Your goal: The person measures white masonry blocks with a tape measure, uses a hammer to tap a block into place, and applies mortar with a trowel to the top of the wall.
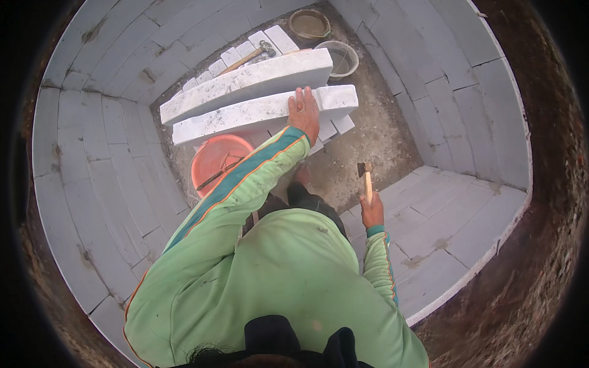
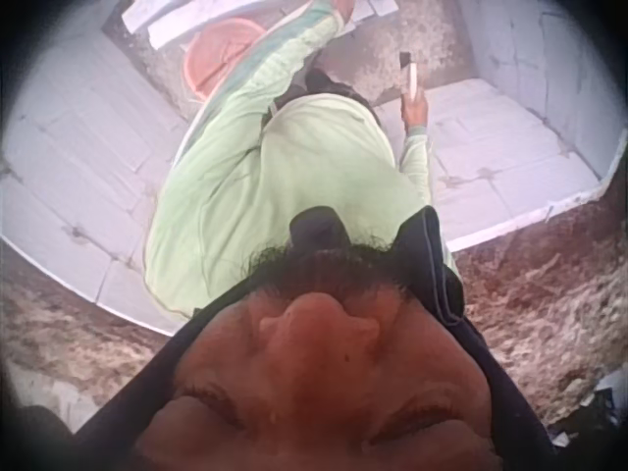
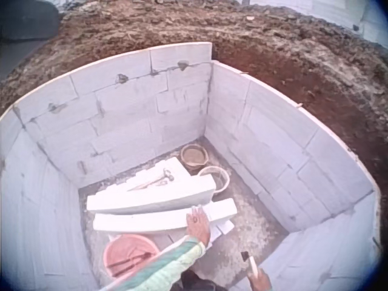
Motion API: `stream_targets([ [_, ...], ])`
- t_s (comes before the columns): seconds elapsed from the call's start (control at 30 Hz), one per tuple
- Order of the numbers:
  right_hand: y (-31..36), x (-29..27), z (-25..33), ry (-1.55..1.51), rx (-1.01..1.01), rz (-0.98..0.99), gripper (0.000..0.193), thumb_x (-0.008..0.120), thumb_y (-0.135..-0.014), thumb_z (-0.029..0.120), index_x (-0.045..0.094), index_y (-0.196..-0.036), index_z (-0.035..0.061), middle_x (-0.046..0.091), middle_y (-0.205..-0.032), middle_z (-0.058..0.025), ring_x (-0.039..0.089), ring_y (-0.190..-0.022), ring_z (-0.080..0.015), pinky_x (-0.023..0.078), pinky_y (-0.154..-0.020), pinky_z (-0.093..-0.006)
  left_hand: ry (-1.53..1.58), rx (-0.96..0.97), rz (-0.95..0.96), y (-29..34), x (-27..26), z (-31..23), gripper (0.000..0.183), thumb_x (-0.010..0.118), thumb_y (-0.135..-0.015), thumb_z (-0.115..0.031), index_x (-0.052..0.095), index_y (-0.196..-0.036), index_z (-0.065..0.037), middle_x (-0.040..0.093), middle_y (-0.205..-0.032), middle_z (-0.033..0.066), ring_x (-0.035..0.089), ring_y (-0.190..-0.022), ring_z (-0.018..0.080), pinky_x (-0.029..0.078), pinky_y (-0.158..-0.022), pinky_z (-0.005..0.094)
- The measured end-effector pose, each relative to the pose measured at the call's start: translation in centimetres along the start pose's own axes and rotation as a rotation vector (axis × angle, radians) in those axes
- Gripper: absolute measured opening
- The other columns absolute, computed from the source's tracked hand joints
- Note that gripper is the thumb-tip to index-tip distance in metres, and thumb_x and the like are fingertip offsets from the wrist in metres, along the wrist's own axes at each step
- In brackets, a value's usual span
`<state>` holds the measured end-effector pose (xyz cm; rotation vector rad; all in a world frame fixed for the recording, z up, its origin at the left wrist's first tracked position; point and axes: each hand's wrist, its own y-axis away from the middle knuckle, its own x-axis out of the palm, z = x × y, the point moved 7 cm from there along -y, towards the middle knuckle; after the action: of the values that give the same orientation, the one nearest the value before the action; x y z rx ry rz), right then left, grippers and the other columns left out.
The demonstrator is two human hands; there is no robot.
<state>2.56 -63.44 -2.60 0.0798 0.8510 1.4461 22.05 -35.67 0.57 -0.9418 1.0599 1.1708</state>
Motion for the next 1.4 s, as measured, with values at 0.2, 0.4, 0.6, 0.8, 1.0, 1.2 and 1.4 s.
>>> stream_targets([
  [0.2, -1.2, -1.1, -4.8, 0.024, -0.061, -0.106, 0.026, 0.064, -0.092, 0.026, 0.053, -0.099, 0.0035, 0.051, -0.07, -0.0034, 0.043, -0.052, -0.0104, 0.038, -0.047, -0.0295, 0.533, 0.261, 0.624, 5.6, -1.8, -4.3, 0.076, 0.068, -0.081, -0.039, 0.046, -0.137, 0.007, 0.037, -0.147, 0.0246, 0.031, -0.14, 0.0425, 0.025, -0.111, 0.0561],
  [0.4, -2.6, 0.7, 0.5, -0.08, -0.021, -0.104, 0.017, 0.061, -0.095, 0.018, 0.05, -0.095, 0.0046, 0.045, -0.068, -0.0001, 0.04, -0.05, -0.0085, 0.034, -0.044, -0.0284, 0.217, -0.109, -0.028, 0.1, -0.3, 0.0, 0.093, 0.071, -0.078, -0.045, 0.032, -0.145, 0.007, 0.032, -0.149, 0.0295, 0.024, -0.143, 0.0438, 0.016, -0.115, 0.0589],
  [0.6, -4.6, 0.1, 2.6, -0.069, -0.264, -0.196, 0.021, 0.058, -0.098, 0.022, 0.048, -0.096, 0.0036, 0.045, -0.07, -0.0019, 0.045, -0.061, -0.0138, 0.04, -0.054, -0.0319, 0.812, 0.147, 0.124, 7.2, -4.7, -0.4, 0.099, 0.074, -0.077, -0.047, 0.028, -0.147, 0.006, 0.02, -0.154, 0.0299, 0.018, -0.145, 0.0442, 0.015, -0.116, 0.0592],
  [0.8, -2.8, 2.6, 5.9, 0.071, -0.424, -0.208, 0.024, 0.059, -0.097, 0.026, 0.049, -0.095, 0.0042, 0.047, -0.074, -0.0028, 0.044, -0.068, -0.0115, 0.04, -0.06, -0.0295, 0.439, -0.802, -0.201, 14.4, 2.2, 23.3, 0.088, 0.064, -0.087, -0.041, 0.026, -0.146, 0.012, 0.018, -0.157, 0.0278, 0.015, -0.147, 0.0421, 0.011, -0.116, 0.0586],
  [1.0, 0.6, 5.1, 6.5, 0.021, -0.371, -0.233, 0.026, 0.062, -0.094, 0.026, 0.051, -0.1, 0.0028, 0.055, -0.076, -0.0145, 0.052, -0.069, -0.0255, 0.045, -0.067, -0.0384, 0.401, -0.879, -0.157, 14.1, 7.9, 26.0, 0.084, 0.056, -0.09, -0.05, 0.031, -0.146, 0.008, 0.026, -0.156, 0.0238, 0.022, -0.145, 0.039, 0.011, -0.117, 0.0555],
  [1.2, 4.1, 7.8, 12.8, 0.01, -0.45, -0.179, 0.027, 0.062, -0.094, 0.028, 0.051, -0.099, 0.0035, 0.054, -0.074, -0.0135, 0.051, -0.066, -0.0243, 0.044, -0.064, -0.0378, 0.72, -0.299, -0.159, 8.6, 0.8, 11.9, 0.086, 0.058, -0.088, -0.052, 0.032, -0.146, 0.006, 0.028, -0.155, 0.0241, 0.027, -0.144, 0.0387, 0.012, -0.117, 0.0565],
  [1.4, 8.7, 9.8, 19.8, 0.172, -0.595, -0.16, 0.032, 0.059, -0.096, 0.035, 0.052, -0.101, 0.0046, 0.054, -0.071, -0.0087, 0.055, -0.064, -0.023, 0.045, -0.062, -0.0392, 1.036, 0.482, 0.147, 13.3, -4.9, 2.5, 0.069, 0.065, -0.086, -0.041, 0.044, -0.141, -0.006, 0.04, -0.15, 0.0152, 0.05, -0.126, 0.037, 0.041, -0.105, 0.0474],
])
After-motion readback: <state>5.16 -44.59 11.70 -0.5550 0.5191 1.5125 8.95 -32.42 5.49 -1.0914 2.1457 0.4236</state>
